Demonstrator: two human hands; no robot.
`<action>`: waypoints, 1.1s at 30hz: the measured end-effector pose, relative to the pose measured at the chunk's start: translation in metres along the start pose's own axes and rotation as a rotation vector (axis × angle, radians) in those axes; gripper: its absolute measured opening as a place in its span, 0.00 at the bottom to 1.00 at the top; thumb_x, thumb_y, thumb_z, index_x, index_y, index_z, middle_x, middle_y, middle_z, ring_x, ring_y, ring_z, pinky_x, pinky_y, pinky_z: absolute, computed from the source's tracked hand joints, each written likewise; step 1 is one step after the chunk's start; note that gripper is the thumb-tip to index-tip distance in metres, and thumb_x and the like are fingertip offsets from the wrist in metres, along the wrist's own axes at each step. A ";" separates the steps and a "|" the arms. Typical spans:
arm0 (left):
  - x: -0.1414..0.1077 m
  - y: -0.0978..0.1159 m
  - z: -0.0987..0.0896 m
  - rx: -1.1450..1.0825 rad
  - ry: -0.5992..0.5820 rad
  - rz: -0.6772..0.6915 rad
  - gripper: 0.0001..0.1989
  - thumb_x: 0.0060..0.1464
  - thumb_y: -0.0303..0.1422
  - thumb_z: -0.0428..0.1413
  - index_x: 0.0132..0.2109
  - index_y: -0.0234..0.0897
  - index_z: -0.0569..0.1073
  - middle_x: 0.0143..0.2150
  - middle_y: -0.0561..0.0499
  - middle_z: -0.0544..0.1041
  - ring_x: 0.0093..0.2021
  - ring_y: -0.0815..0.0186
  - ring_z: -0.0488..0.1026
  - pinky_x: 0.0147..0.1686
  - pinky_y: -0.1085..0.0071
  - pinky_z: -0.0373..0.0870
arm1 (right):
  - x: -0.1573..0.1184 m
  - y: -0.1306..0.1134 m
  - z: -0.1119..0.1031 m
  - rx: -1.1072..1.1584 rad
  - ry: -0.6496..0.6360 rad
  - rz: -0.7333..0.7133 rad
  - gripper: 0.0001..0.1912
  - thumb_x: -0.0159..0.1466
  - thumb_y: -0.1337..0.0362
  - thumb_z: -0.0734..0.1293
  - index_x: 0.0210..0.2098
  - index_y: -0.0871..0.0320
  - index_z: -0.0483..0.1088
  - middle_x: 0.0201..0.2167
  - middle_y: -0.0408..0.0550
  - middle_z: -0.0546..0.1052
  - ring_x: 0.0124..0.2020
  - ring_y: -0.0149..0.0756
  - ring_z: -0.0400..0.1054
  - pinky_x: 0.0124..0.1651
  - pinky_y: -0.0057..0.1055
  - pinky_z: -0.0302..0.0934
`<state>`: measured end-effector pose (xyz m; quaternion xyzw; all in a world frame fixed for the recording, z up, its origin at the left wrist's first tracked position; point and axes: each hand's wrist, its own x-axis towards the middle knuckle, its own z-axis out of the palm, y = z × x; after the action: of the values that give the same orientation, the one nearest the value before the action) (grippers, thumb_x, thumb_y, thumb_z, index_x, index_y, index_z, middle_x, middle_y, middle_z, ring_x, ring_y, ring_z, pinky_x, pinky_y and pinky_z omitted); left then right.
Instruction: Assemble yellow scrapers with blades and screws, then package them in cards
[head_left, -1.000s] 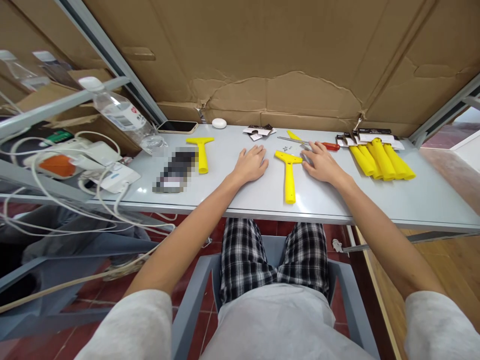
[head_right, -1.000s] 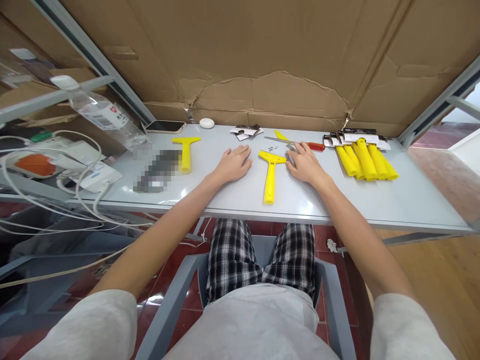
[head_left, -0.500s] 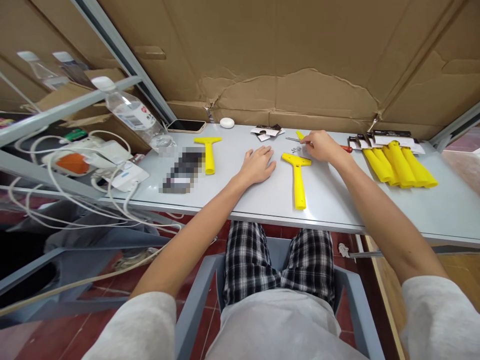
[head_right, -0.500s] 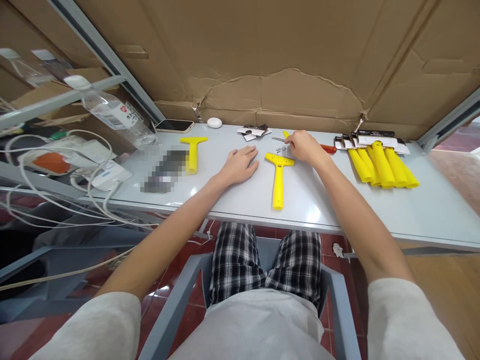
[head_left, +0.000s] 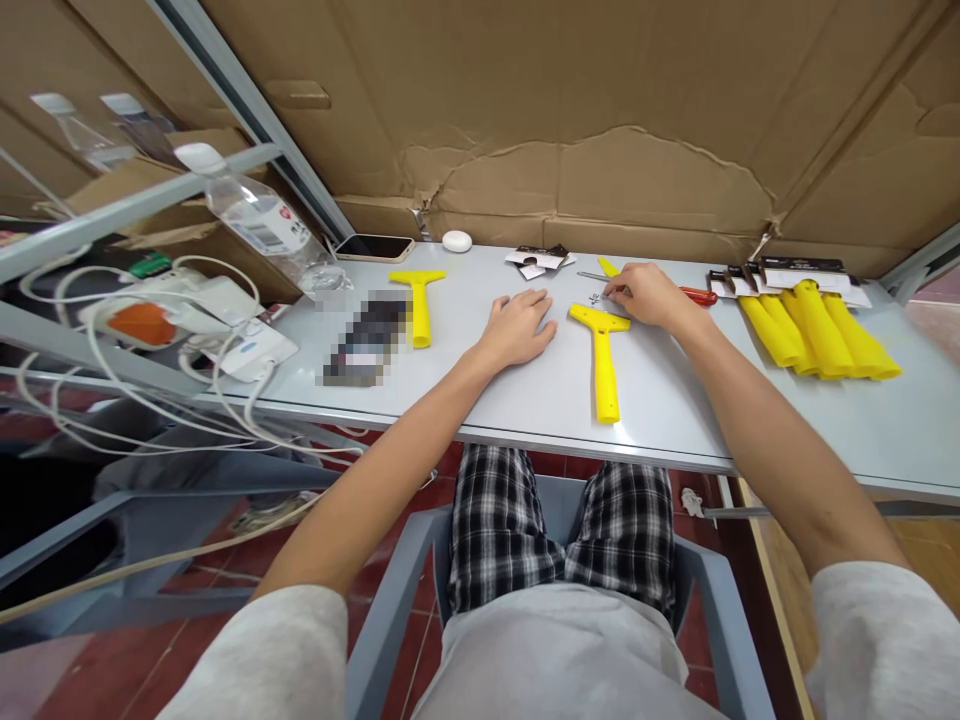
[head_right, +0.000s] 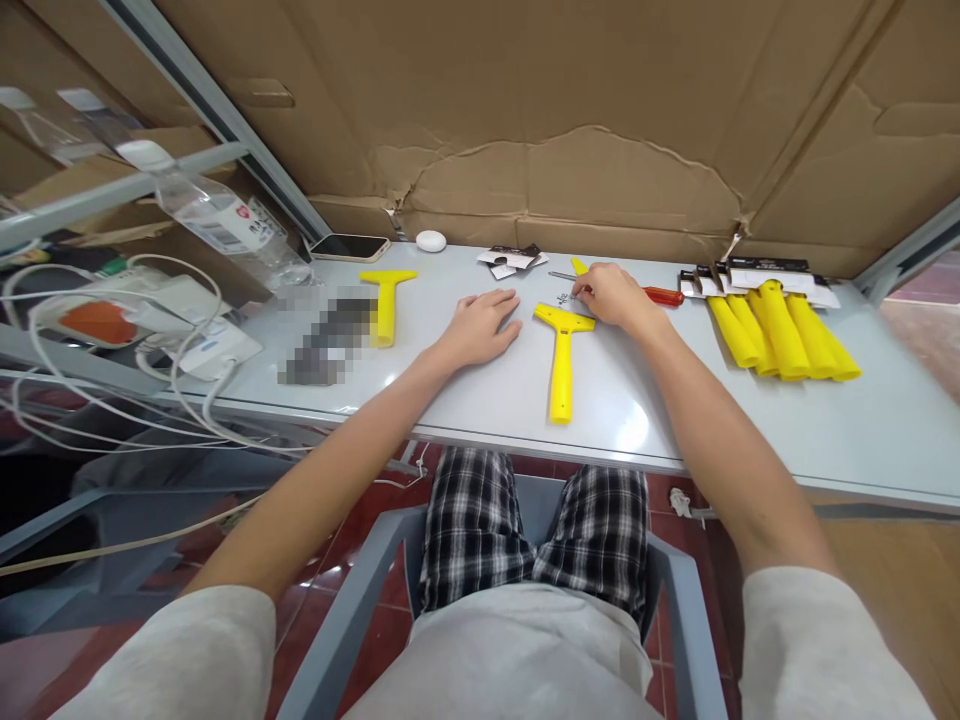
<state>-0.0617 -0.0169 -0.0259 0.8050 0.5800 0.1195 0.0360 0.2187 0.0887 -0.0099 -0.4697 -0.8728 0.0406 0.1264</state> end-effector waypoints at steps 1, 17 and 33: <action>0.000 -0.001 0.000 0.000 0.001 0.002 0.28 0.76 0.40 0.49 0.76 0.40 0.73 0.83 0.40 0.66 0.83 0.49 0.62 0.80 0.41 0.56 | 0.000 0.001 0.001 0.006 0.005 -0.004 0.16 0.73 0.66 0.68 0.51 0.56 0.88 0.51 0.57 0.85 0.49 0.49 0.76 0.56 0.42 0.67; 0.000 -0.003 -0.002 -0.018 0.009 -0.001 0.28 0.75 0.41 0.51 0.75 0.38 0.75 0.82 0.39 0.68 0.82 0.47 0.63 0.78 0.41 0.58 | -0.025 -0.008 -0.019 0.231 0.049 -0.065 0.13 0.72 0.54 0.71 0.41 0.55 0.85 0.41 0.54 0.85 0.40 0.48 0.75 0.50 0.47 0.68; -0.002 0.000 -0.002 -0.101 0.079 0.044 0.30 0.71 0.37 0.52 0.76 0.43 0.73 0.78 0.41 0.73 0.77 0.47 0.69 0.74 0.43 0.62 | -0.024 -0.032 -0.007 0.305 0.040 -0.207 0.10 0.73 0.59 0.70 0.45 0.53 0.85 0.47 0.55 0.85 0.49 0.51 0.77 0.59 0.49 0.67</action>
<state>-0.0629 -0.0192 -0.0243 0.8094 0.5563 0.1812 0.0511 0.2077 0.0508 -0.0014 -0.3533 -0.8976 0.1497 0.2171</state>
